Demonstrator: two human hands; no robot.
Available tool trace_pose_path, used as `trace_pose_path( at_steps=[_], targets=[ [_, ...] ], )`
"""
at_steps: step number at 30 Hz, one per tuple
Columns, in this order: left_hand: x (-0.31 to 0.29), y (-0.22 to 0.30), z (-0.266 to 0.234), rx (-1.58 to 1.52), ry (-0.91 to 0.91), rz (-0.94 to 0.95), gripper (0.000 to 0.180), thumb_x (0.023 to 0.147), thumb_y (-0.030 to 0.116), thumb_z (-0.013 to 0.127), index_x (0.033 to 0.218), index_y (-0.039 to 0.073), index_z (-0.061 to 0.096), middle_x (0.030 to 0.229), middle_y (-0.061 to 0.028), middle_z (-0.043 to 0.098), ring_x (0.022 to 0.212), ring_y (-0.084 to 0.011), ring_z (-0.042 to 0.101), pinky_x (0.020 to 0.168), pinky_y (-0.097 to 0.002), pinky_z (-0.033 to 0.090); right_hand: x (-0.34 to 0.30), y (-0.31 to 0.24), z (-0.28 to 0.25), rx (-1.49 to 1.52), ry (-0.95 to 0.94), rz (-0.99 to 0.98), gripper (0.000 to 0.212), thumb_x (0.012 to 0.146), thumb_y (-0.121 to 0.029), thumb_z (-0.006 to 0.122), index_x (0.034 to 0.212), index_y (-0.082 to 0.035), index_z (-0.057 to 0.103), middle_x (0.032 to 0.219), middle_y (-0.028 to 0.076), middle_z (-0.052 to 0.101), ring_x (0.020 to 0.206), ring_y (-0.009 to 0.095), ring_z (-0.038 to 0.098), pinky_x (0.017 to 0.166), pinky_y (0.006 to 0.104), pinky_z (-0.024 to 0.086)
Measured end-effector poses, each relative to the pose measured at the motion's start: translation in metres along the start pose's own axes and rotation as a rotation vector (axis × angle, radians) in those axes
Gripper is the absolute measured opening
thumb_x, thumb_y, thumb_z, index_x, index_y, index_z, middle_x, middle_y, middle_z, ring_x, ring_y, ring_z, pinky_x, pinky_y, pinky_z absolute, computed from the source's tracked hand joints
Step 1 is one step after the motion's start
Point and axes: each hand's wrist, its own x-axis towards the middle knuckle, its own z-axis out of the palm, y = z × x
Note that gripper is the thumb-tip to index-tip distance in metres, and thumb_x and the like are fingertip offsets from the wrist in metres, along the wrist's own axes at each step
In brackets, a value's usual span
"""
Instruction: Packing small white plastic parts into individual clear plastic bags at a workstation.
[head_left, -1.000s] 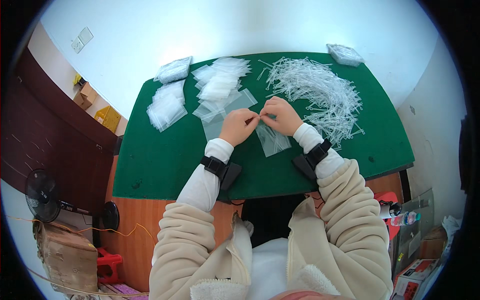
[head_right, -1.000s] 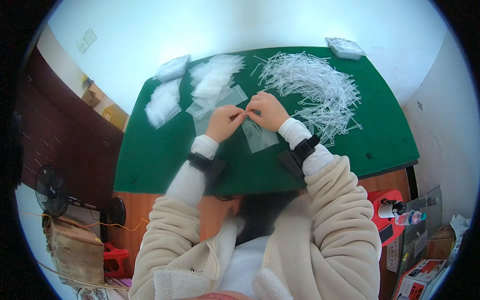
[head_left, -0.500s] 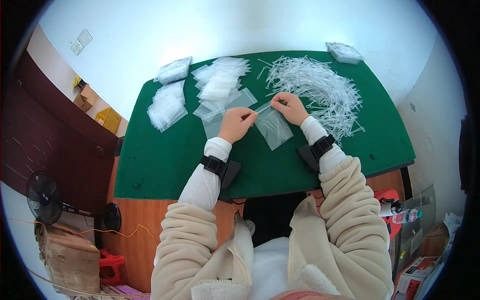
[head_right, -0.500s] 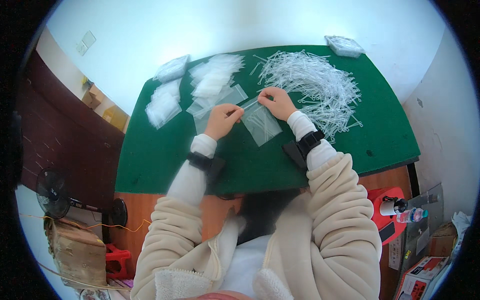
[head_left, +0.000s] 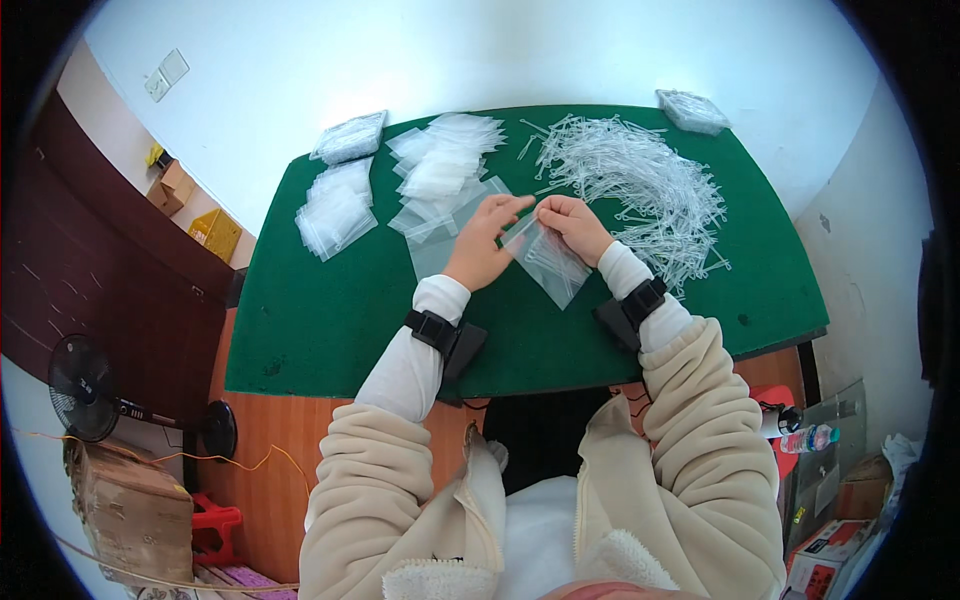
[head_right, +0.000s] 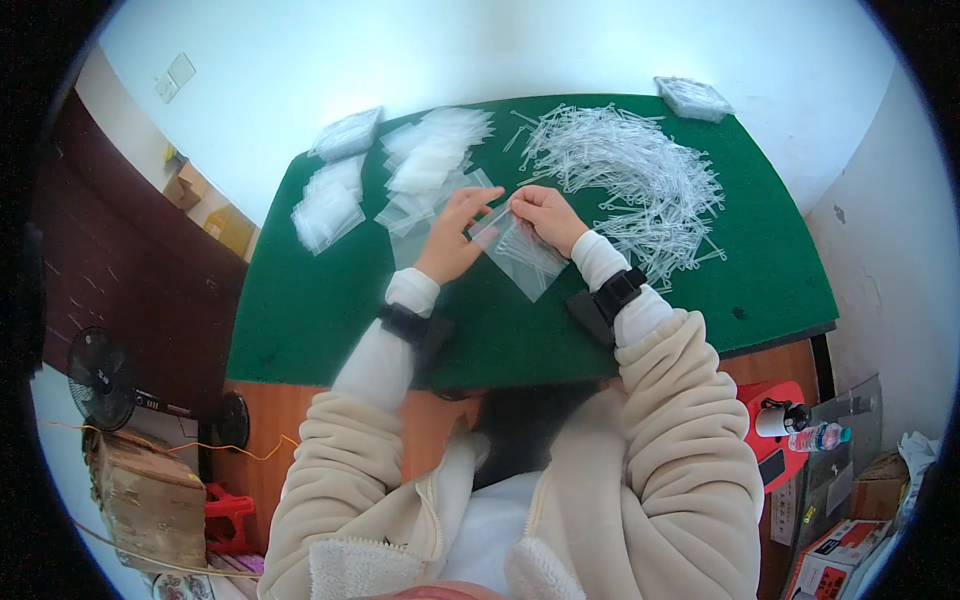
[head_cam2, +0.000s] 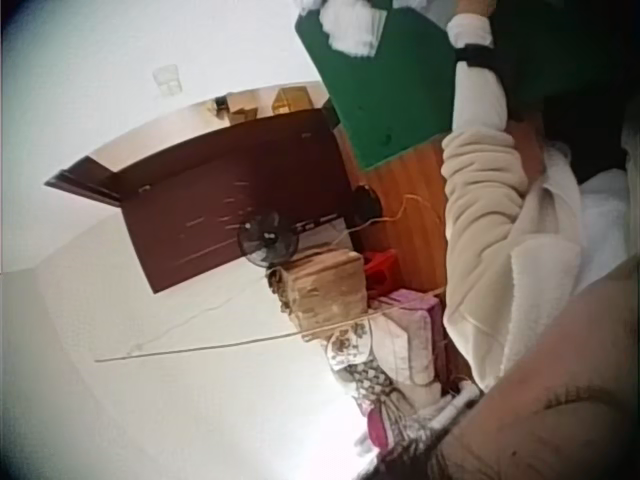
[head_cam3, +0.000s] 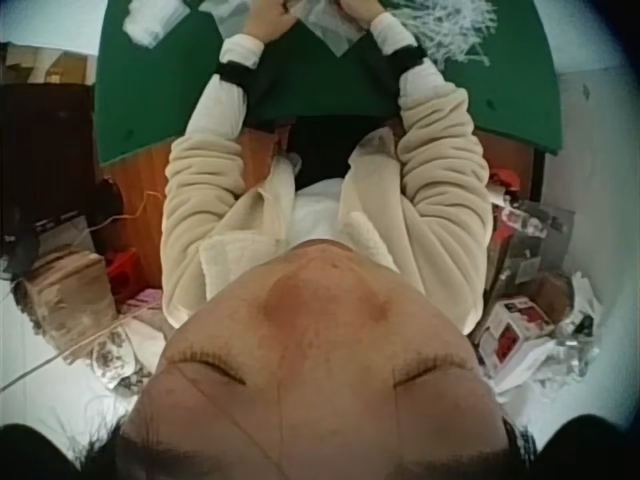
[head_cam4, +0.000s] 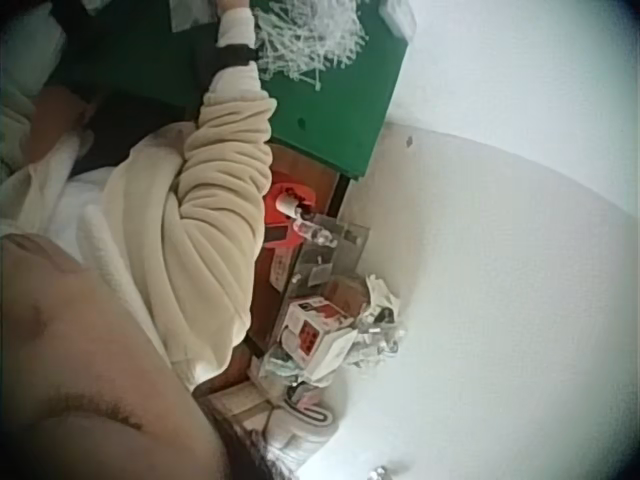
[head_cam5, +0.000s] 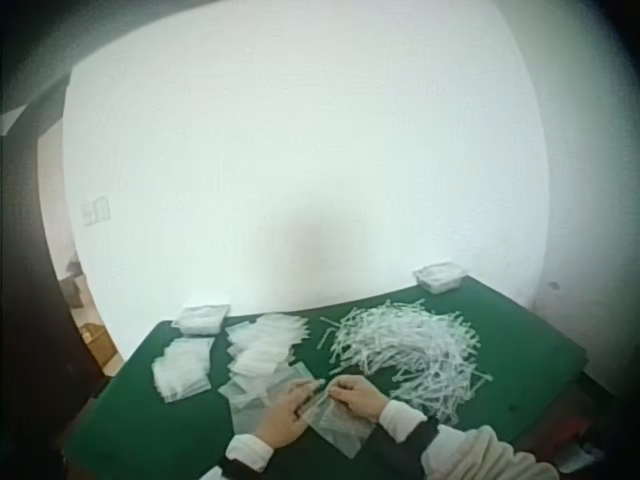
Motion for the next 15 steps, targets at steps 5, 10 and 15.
trace_pose_path(
  at_steps=[5,10,15],
  targets=[
    [0.004,-0.008,-0.007,0.095,-0.075,0.314,0.016,0.077,0.012,0.063,0.091,0.003,0.064,0.086,-0.0072,0.062,0.075,-0.0199,0.06,0.071,-0.0292,0.047,-0.005,-0.011,0.006,-0.072,-0.035,0.033,0.012,0.087,-0.014,0.053,0.086,-0.003,0.059,0.073,-0.003,0.054,0.065,0.004,0.046,0.058,0.0193,0.038],
    [-0.001,-0.013,-0.007,-0.174,-0.173,-0.021,0.017,0.082,0.012,0.061,0.095,0.001,0.061,0.081,-0.004,0.062,0.072,-0.0109,0.057,0.066,-0.0249,0.046,0.0,-0.002,0.004,-0.039,0.019,-0.028,0.013,0.087,-0.015,0.054,0.085,-0.003,0.059,0.074,-0.003,0.055,0.067,0.004,0.047,0.058,0.019,0.038],
    [-0.004,-0.018,-0.006,-0.395,-0.304,-0.381,0.014,0.085,0.015,0.059,0.084,0.001,0.062,0.071,-0.0018,0.061,0.061,-0.0074,0.054,0.057,-0.0217,0.044,-0.001,-0.008,0.004,0.014,0.025,0.013,0.013,0.085,-0.015,0.056,0.081,-0.003,0.059,0.071,-0.002,0.055,0.06,0.005,0.048,0.055,0.0193,0.039]
  ],
)
